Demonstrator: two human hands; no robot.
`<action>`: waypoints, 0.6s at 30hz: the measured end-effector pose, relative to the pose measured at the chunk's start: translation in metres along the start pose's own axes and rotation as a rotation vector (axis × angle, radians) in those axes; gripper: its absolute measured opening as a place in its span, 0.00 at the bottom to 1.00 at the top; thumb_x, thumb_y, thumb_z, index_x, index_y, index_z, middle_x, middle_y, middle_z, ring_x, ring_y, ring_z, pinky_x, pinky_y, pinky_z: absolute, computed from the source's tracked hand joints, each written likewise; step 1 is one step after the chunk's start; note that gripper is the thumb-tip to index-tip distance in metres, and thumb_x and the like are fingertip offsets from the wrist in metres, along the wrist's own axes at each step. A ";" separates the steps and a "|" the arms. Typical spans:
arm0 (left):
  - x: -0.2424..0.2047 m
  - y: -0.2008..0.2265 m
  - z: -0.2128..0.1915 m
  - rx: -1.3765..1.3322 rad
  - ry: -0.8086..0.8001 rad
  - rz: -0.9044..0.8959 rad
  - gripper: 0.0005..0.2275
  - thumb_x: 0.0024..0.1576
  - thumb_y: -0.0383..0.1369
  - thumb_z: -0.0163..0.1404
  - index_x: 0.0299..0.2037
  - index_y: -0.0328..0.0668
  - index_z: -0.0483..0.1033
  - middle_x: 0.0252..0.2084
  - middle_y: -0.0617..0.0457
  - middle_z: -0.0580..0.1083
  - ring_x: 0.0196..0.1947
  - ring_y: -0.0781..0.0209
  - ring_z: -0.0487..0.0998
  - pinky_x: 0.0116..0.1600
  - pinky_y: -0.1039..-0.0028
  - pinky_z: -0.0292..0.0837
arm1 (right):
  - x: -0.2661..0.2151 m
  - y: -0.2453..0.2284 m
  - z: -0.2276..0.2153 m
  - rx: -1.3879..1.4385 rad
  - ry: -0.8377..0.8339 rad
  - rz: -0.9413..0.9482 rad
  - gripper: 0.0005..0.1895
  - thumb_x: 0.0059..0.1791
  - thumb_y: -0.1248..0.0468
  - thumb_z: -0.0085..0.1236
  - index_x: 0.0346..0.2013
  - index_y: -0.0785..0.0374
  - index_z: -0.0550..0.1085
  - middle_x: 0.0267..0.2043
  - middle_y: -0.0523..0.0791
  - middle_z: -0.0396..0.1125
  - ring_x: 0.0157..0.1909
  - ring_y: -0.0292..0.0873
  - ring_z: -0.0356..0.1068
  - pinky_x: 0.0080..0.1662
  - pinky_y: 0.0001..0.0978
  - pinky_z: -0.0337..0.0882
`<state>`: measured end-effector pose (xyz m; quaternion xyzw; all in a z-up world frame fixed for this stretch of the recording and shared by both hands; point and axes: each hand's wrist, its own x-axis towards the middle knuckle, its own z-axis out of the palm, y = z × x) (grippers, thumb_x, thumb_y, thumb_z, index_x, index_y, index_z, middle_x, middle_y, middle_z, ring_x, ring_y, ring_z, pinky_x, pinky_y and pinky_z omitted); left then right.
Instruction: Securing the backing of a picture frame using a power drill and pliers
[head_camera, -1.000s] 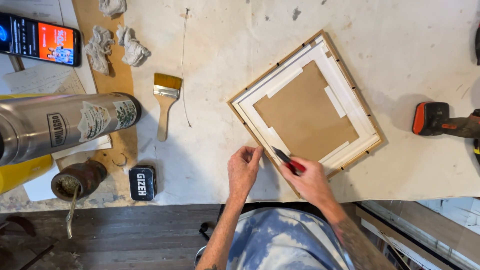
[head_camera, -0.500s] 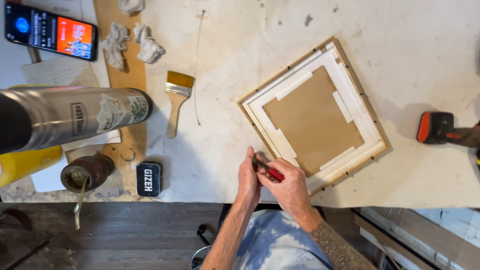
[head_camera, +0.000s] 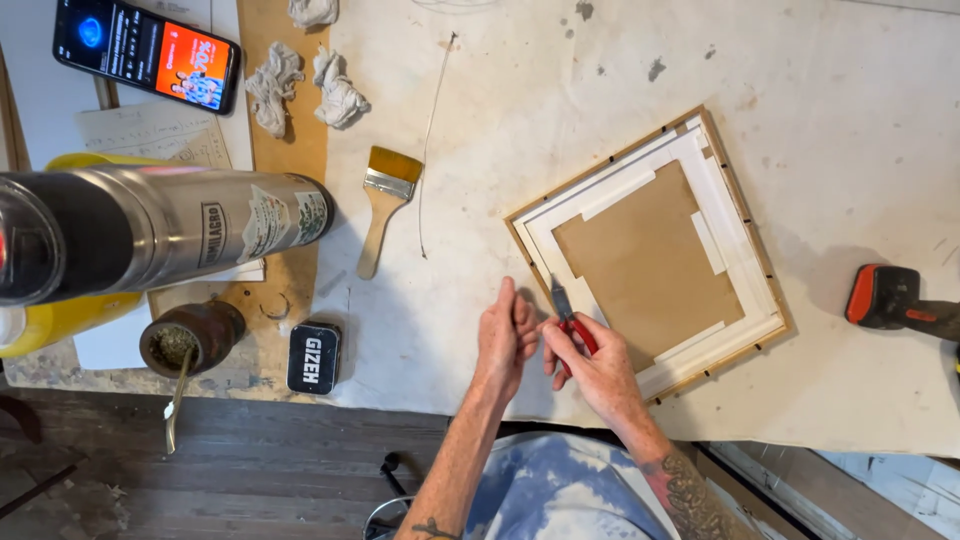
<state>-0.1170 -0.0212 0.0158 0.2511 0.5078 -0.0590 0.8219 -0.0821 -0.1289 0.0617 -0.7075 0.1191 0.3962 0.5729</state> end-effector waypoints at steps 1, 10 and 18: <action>0.008 0.001 -0.009 0.000 -0.002 0.002 0.24 0.63 0.52 0.40 0.19 0.49 0.58 0.12 0.63 0.51 0.10 0.76 0.49 0.12 0.88 0.45 | 0.003 -0.001 0.004 0.000 0.000 -0.003 0.10 0.48 0.63 0.59 0.34 0.70 0.76 0.20 0.56 0.70 0.22 0.47 0.72 0.19 0.32 0.74; 0.016 0.049 -0.026 0.653 0.092 0.340 0.12 0.57 0.41 0.56 0.26 0.42 0.77 0.09 0.65 0.56 0.14 0.76 0.51 0.20 0.86 0.49 | 0.012 0.002 0.038 0.209 0.021 0.308 0.24 0.54 0.49 0.41 0.49 0.66 0.72 0.36 0.53 0.73 0.37 0.47 0.76 0.24 0.28 0.75; 0.042 0.028 -0.037 0.954 -0.080 0.284 0.12 0.50 0.43 0.62 0.38 0.48 0.84 0.09 0.64 0.59 0.15 0.75 0.59 0.24 0.85 0.58 | 0.014 -0.007 0.035 0.148 0.009 0.338 0.26 0.53 0.46 0.44 0.47 0.67 0.73 0.36 0.50 0.69 0.36 0.44 0.72 0.23 0.31 0.74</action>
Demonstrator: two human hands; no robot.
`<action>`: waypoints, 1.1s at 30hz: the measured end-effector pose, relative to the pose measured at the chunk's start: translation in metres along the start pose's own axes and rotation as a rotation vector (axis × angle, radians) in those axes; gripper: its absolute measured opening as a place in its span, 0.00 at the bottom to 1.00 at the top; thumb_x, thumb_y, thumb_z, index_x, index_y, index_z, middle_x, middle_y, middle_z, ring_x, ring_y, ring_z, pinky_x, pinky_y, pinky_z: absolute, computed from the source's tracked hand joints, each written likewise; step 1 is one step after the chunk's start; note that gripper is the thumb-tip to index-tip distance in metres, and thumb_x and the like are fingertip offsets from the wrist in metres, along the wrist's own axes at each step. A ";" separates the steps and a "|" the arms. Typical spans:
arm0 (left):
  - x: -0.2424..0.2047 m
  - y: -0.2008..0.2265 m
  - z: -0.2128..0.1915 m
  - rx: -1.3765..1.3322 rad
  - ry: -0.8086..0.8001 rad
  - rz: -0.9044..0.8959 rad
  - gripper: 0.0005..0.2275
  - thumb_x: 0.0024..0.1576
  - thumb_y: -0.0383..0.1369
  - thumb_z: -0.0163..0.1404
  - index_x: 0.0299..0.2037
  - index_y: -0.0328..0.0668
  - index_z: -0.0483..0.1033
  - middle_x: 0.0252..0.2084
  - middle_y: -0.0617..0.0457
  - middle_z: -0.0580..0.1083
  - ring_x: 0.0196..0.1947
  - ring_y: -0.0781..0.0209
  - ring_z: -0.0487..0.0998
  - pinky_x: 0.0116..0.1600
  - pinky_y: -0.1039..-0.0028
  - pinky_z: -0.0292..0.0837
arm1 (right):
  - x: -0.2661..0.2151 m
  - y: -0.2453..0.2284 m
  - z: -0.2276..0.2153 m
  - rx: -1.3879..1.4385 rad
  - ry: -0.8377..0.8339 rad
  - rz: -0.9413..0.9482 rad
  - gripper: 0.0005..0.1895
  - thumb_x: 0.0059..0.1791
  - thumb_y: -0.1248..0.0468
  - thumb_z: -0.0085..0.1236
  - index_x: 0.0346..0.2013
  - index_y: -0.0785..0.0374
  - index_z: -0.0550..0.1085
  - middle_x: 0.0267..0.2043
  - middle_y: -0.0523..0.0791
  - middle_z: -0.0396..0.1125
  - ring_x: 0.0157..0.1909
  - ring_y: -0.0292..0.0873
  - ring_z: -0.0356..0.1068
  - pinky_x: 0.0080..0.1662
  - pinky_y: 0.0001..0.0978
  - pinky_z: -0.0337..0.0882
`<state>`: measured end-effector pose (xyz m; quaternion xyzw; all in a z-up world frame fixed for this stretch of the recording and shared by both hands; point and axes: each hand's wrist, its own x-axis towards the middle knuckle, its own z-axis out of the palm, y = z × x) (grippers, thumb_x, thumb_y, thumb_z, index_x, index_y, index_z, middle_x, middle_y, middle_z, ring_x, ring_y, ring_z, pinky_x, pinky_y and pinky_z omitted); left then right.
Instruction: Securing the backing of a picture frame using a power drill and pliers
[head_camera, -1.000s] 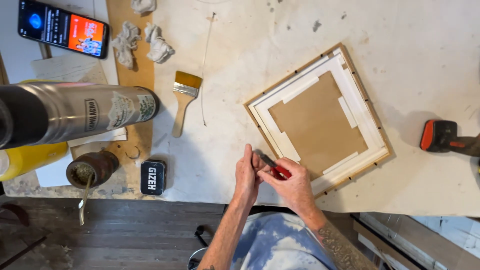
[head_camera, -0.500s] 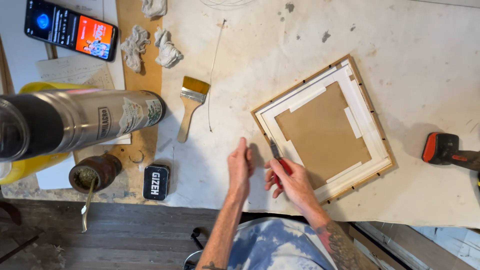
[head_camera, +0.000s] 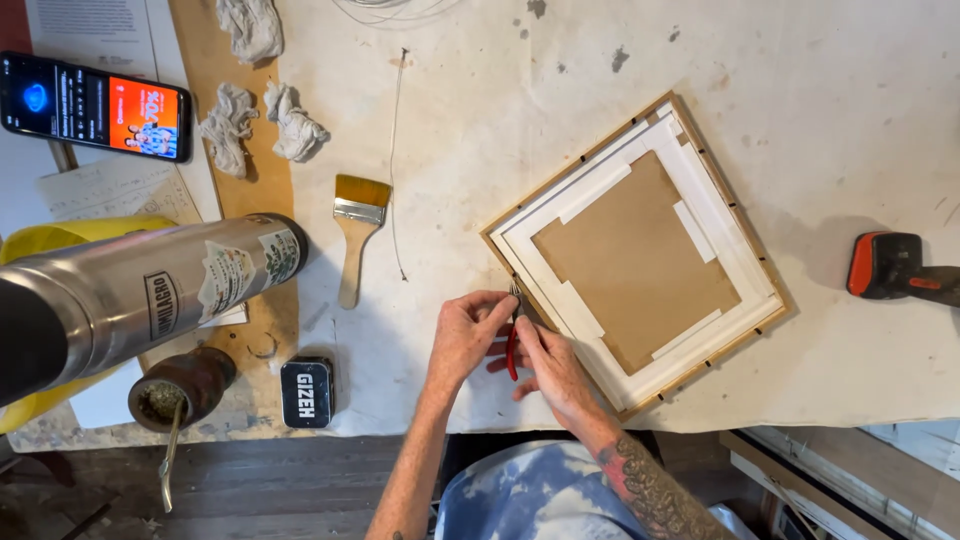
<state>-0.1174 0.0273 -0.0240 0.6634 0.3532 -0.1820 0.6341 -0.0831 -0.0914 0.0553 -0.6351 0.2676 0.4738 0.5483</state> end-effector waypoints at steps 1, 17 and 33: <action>-0.003 0.007 0.000 0.000 -0.003 0.003 0.12 0.50 0.43 0.62 0.38 0.48 0.84 0.09 0.64 0.59 0.15 0.75 0.59 0.24 0.85 0.58 | 0.004 0.003 -0.005 0.001 0.003 -0.002 0.26 0.53 0.46 0.44 0.47 0.67 0.73 0.36 0.50 0.69 0.36 0.44 0.72 0.23 0.31 0.74; -0.016 0.029 0.011 -0.172 0.131 -0.016 0.11 0.53 0.36 0.59 0.37 0.36 0.82 0.11 0.62 0.58 0.17 0.72 0.61 0.26 0.82 0.61 | 0.022 -0.013 -0.037 -0.179 -0.127 -0.019 0.24 0.53 0.47 0.46 0.36 0.68 0.75 0.23 0.49 0.68 0.22 0.40 0.70 0.18 0.26 0.70; 0.033 0.057 -0.012 0.293 0.101 -0.012 0.23 0.59 0.53 0.43 0.29 0.42 0.80 0.26 0.43 0.78 0.40 0.36 0.79 0.47 0.53 0.71 | 0.022 0.026 0.044 0.717 0.095 -0.003 0.23 0.53 0.44 0.47 0.27 0.59 0.65 0.16 0.35 0.47 0.13 0.27 0.48 0.11 0.13 0.46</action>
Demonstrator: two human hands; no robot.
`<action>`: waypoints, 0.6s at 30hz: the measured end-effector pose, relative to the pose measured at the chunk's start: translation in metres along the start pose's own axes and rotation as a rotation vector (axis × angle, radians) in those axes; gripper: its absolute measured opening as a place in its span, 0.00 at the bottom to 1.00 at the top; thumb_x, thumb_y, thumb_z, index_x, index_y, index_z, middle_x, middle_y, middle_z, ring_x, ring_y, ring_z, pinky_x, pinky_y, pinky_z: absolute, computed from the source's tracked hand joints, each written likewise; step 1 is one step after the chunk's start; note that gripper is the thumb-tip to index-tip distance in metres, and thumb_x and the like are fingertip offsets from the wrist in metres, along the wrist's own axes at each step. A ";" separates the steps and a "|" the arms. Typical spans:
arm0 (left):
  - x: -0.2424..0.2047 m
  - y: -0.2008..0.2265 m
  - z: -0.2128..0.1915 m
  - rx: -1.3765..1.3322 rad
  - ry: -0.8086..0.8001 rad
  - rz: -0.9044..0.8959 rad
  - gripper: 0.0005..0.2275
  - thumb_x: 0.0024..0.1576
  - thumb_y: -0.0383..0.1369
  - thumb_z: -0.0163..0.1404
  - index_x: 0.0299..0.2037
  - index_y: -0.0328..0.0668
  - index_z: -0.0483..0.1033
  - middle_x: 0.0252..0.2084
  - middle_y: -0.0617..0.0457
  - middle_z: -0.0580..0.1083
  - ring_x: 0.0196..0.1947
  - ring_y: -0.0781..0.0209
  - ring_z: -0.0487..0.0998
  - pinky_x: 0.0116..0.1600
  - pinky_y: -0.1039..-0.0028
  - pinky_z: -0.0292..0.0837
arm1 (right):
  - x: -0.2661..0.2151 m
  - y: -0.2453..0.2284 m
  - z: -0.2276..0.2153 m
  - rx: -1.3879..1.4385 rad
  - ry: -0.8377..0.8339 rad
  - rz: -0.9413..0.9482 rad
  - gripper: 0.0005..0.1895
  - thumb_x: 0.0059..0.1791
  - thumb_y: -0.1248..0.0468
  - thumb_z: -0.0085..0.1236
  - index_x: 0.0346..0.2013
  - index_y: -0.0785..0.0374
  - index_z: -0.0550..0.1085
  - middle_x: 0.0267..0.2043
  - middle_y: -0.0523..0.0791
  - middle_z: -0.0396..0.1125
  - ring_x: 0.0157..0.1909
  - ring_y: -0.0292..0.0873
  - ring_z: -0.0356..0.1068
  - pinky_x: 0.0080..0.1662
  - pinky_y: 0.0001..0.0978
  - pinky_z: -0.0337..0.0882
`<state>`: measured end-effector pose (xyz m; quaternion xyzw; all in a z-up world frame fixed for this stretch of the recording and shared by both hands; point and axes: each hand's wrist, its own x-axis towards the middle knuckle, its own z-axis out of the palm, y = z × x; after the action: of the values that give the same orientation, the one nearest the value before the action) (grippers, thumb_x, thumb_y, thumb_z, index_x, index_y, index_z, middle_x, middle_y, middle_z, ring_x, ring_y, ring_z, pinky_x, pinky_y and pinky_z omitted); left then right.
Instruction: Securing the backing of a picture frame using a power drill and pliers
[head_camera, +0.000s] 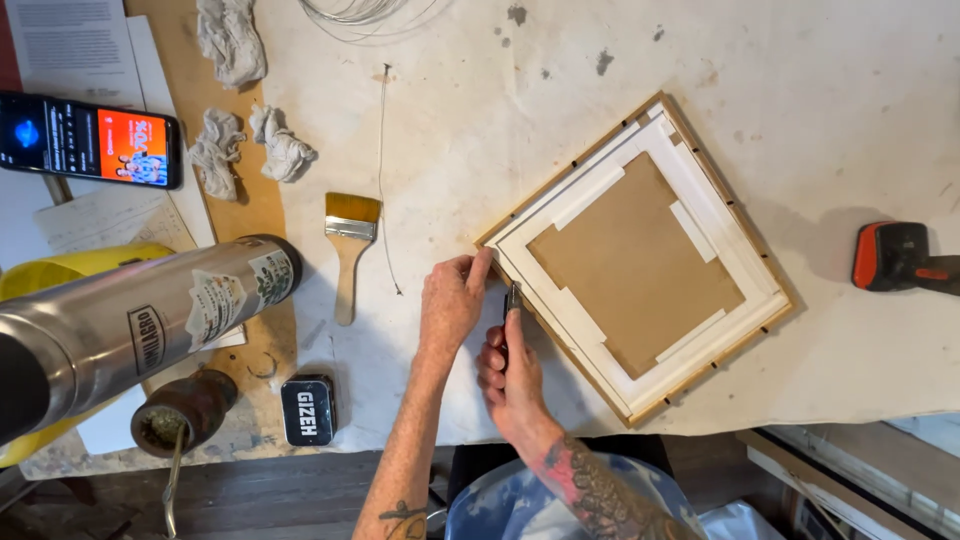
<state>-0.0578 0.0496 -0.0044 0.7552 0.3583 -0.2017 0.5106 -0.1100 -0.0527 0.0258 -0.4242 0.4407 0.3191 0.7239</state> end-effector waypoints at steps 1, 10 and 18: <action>-0.002 0.005 -0.001 0.007 0.000 -0.001 0.23 0.59 0.53 0.43 0.29 0.42 0.80 0.26 0.43 0.78 0.40 0.36 0.79 0.47 0.53 0.71 | 0.002 0.000 -0.001 0.006 0.000 0.004 0.23 0.53 0.44 0.47 0.27 0.59 0.65 0.16 0.35 0.47 0.13 0.27 0.48 0.11 0.13 0.46; 0.002 0.004 -0.004 0.048 -0.037 0.027 0.24 0.61 0.52 0.40 0.30 0.41 0.79 0.30 0.40 0.78 0.42 0.34 0.78 0.50 0.50 0.70 | 0.020 -0.017 -0.019 -0.199 -0.075 0.040 0.29 0.50 0.42 0.49 0.39 0.68 0.74 0.31 0.55 0.74 0.31 0.48 0.76 0.25 0.34 0.76; 0.009 -0.018 0.009 0.048 -0.054 0.013 0.26 0.61 0.54 0.39 0.24 0.40 0.75 0.23 0.41 0.75 0.34 0.38 0.78 0.43 0.54 0.71 | 0.025 -0.011 -0.020 -0.198 -0.053 0.015 0.25 0.50 0.44 0.52 0.29 0.64 0.72 0.20 0.46 0.64 0.21 0.40 0.67 0.23 0.27 0.71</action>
<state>-0.0642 0.0487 -0.0251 0.7638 0.3343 -0.2273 0.5031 -0.0979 -0.0731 0.0018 -0.4817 0.3910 0.3773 0.6875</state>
